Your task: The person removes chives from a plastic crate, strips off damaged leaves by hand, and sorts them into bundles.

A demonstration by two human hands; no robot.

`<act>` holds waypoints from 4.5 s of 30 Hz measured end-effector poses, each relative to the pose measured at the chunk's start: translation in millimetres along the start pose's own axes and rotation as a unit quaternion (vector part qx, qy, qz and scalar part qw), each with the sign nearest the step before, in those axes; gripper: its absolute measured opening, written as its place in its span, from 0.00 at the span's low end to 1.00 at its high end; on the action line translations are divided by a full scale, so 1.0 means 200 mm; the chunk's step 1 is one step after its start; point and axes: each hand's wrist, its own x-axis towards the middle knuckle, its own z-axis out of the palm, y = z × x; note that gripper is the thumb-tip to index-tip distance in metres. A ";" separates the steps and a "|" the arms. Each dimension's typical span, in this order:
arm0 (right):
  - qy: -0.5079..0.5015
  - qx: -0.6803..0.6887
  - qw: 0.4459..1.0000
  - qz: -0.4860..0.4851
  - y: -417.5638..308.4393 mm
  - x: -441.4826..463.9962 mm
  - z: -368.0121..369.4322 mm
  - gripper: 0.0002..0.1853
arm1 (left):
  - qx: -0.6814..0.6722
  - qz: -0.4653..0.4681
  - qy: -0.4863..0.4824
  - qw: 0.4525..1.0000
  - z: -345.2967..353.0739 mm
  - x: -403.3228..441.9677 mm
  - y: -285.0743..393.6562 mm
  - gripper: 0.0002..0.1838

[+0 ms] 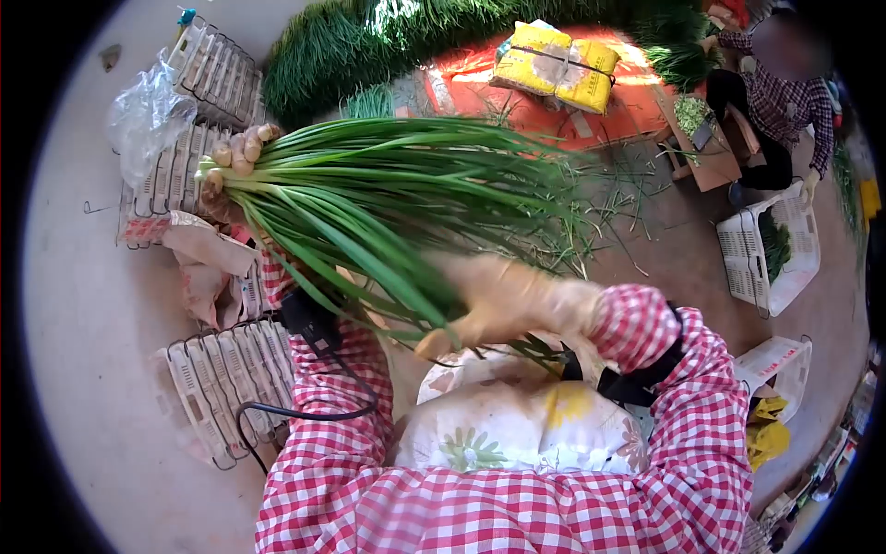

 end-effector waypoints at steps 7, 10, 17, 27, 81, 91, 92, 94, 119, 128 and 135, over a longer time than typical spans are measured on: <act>-0.026 -0.128 0.991 -0.011 -0.18 0.01 0.19 0.34 | -0.007 0.081 0.038 0.996 -0.15 -0.18 -0.06 0.17; -0.033 -0.207 0.977 -0.038 -0.03 -0.04 0.19 0.27 | -0.004 0.088 0.060 0.994 -0.13 -0.20 0.00 0.17; -0.073 -0.375 0.908 0.172 -0.24 -0.17 0.02 0.38 | 0.000 0.099 0.091 0.991 -0.12 -0.25 0.07 0.17; 0.275 0.034 0.960 -0.045 -0.07 -0.08 0.03 0.17 | 0.001 0.088 0.110 0.990 -0.07 -0.24 0.11 0.18; 0.494 -0.107 0.782 0.364 0.37 -1.25 -0.01 0.15 | 0.186 -0.507 -0.397 0.742 1.36 -0.39 -1.03 0.04; 0.419 -0.400 0.802 -0.145 -0.21 -0.65 0.01 0.26 | 0.209 -0.448 -0.464 0.736 1.47 -0.37 -1.04 0.07; 0.355 -0.439 0.816 -0.124 -0.22 -0.60 0.06 0.27 | 0.219 -0.440 -0.458 0.741 1.44 -0.34 -1.02 0.07; 0.259 -0.441 0.856 -0.076 -0.13 -0.51 0.14 0.29 | 0.247 -0.411 -0.452 0.752 1.36 -0.29 -0.98 0.08; 0.355 -0.168 0.912 0.115 0.53 -0.84 0.02 0.47 | 0.618 -0.158 -0.514 0.574 0.98 -0.15 -1.14 0.08; 0.375 -0.256 0.888 0.071 0.42 -0.79 -0.11 0.40 | 0.479 -0.063 -0.010 0.875 1.34 0.00 -1.23 0.12; 0.325 -0.663 0.671 0.073 0.63 -1.06 -0.22 0.34 | -0.098 -0.214 0.073 0.969 1.42 0.20 -1.33 0.08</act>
